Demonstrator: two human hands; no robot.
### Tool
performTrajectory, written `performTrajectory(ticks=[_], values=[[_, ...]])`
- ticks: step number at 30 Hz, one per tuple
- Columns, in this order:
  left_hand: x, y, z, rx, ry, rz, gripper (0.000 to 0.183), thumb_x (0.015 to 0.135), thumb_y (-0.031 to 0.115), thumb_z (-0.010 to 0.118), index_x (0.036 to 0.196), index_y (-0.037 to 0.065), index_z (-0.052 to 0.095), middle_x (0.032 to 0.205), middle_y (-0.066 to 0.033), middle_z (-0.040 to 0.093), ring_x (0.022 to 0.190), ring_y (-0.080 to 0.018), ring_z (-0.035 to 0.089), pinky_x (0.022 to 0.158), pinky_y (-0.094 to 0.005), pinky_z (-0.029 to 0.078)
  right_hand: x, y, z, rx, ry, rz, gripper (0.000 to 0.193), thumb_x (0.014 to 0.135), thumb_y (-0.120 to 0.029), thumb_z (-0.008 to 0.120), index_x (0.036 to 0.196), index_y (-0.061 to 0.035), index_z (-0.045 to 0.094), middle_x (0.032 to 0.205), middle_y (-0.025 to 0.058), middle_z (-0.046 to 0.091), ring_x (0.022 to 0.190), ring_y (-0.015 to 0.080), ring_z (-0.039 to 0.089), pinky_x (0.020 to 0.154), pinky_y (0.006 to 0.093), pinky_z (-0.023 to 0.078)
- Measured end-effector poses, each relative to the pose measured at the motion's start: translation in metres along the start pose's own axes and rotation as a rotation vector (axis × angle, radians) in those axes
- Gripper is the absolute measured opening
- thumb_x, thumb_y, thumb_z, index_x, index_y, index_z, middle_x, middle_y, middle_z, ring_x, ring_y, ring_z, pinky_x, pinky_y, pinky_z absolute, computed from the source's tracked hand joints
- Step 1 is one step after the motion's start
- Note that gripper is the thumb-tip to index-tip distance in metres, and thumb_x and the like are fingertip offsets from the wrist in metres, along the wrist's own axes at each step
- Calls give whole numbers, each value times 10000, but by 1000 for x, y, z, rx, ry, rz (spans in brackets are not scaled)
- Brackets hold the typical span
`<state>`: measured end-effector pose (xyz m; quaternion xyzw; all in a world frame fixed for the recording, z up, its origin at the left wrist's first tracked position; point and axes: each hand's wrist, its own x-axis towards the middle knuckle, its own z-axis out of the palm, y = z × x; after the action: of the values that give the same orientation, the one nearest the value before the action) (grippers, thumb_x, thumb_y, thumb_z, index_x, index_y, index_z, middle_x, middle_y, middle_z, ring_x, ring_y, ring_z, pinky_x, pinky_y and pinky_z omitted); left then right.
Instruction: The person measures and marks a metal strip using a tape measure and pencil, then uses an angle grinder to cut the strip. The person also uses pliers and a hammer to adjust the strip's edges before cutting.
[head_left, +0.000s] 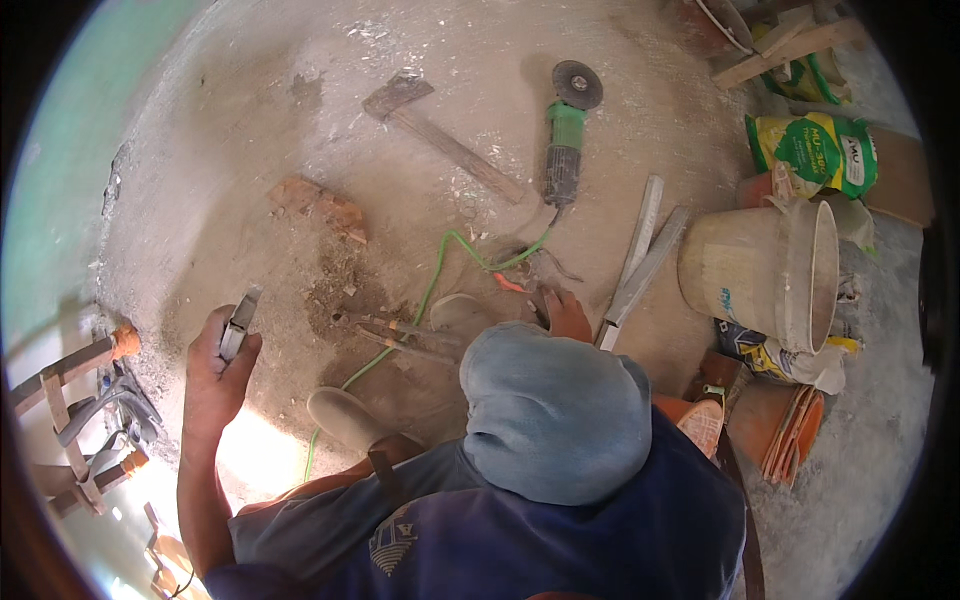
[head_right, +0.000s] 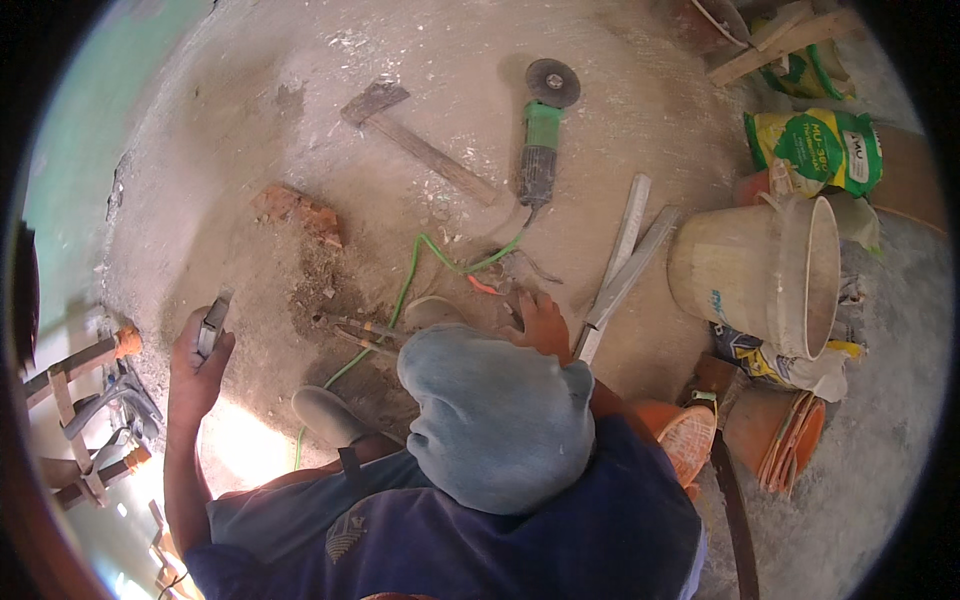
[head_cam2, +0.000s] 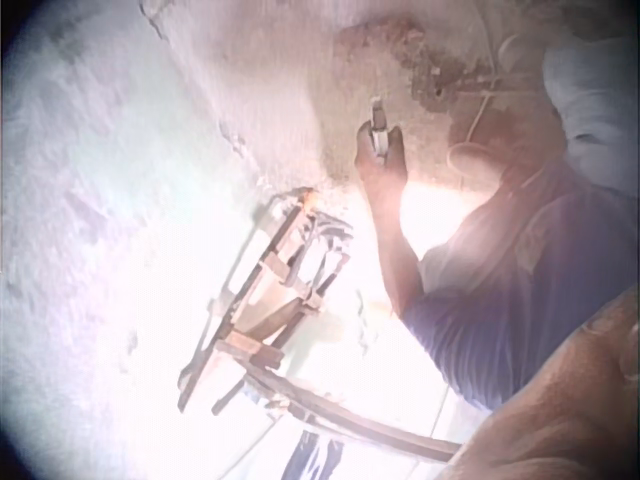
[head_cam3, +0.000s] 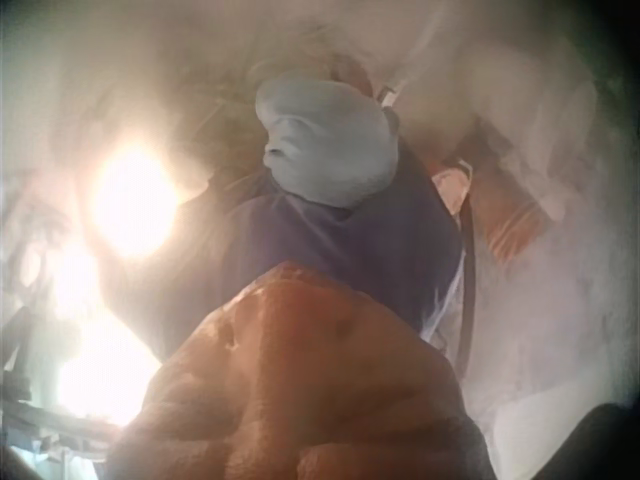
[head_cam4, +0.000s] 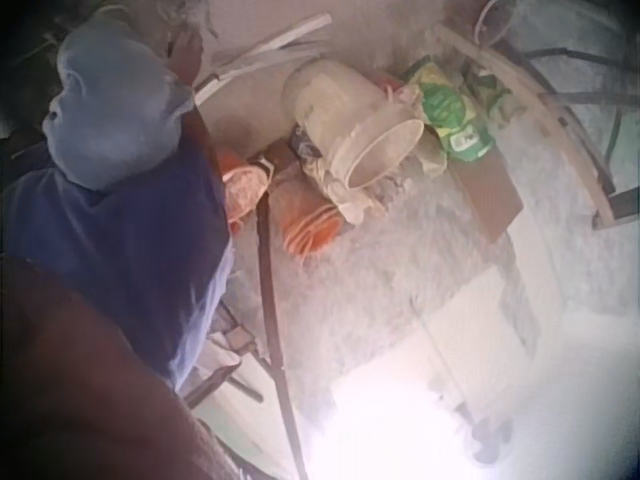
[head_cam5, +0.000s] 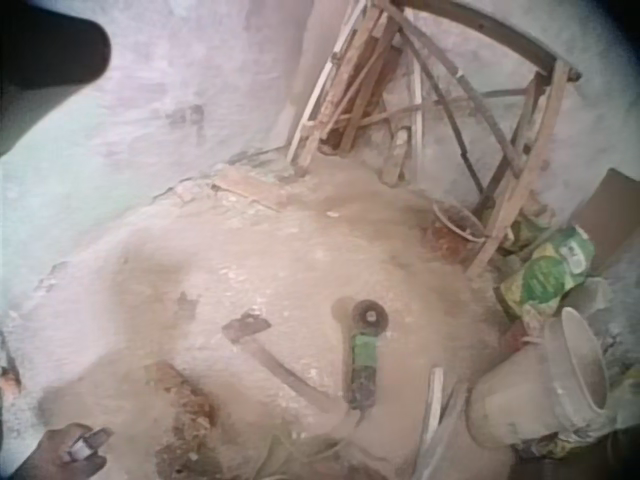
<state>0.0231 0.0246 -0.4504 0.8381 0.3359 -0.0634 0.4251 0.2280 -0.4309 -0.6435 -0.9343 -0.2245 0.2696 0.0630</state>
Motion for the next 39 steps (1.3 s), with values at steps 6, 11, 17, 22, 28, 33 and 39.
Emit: performTrajectory(ticks=[6,11,17,22,28,33,39], values=[[-7,-4,-1,5,72,35,218,929,78,672,1123,22,587,708,-17,480,660,-104,445,601,-291,402,8,25,18,-30,172,-122,598,868,-406,715,1333,-51,594,1190,211,615,1134,376,602,960,468,505],[-2,2,-4,40,26,-30,269,922,145,707,1142,44,590,753,-75,524,688,-139,496,626,-319,434,11,-36,-27,587,90,-79,464,850,-256,772,1248,-45,659,930,150,674,965,326,665,910,445,507],[1,2,-5,34,26,-35,353,905,184,741,1203,61,597,897,-151,648,787,-224,645,724,-359,515,31,-155,-27,12,-172,-943,739,816,-415,809,1416,-64,559,1063,133,652,1025,313,649,870,440,539],[-13,-5,-11,11,117,51,392,897,190,751,1228,47,598,976,-176,661,840,-266,655,754,-369,521,32,-197,1,-389,-258,-988,800,859,-438,743,1488,-44,447,1086,153,631,1017,320,623,832,456,535],[-13,-6,-23,10,166,214,368,910,184,729,1226,37,615,944,-186,668,824,-321,662,735,-396,515,56,-201,-19,297,-768,-497,623,898,-178,654,1460,8,461,1045,128,654,823,216,647,729,381,531],[5,-20,-23,-17,100,175,344,934,188,715,1225,20,641,804,-117,644,702,-179,596,647,-350,482,54,-223,-80,703,-883,-211,608,870,-93,678,1437,12,485,1091,121,644,747,174,627,713,337,512],[41,-38,-21,8,89,145,327,937,305,681,1155,62,674,853,-198,683,781,-351,674,714,-450,511,61,-232,-102,756,-363,-587,497,867,-73,733,1332,24,589,1020,69,621,783,141,595,715,294,501]])
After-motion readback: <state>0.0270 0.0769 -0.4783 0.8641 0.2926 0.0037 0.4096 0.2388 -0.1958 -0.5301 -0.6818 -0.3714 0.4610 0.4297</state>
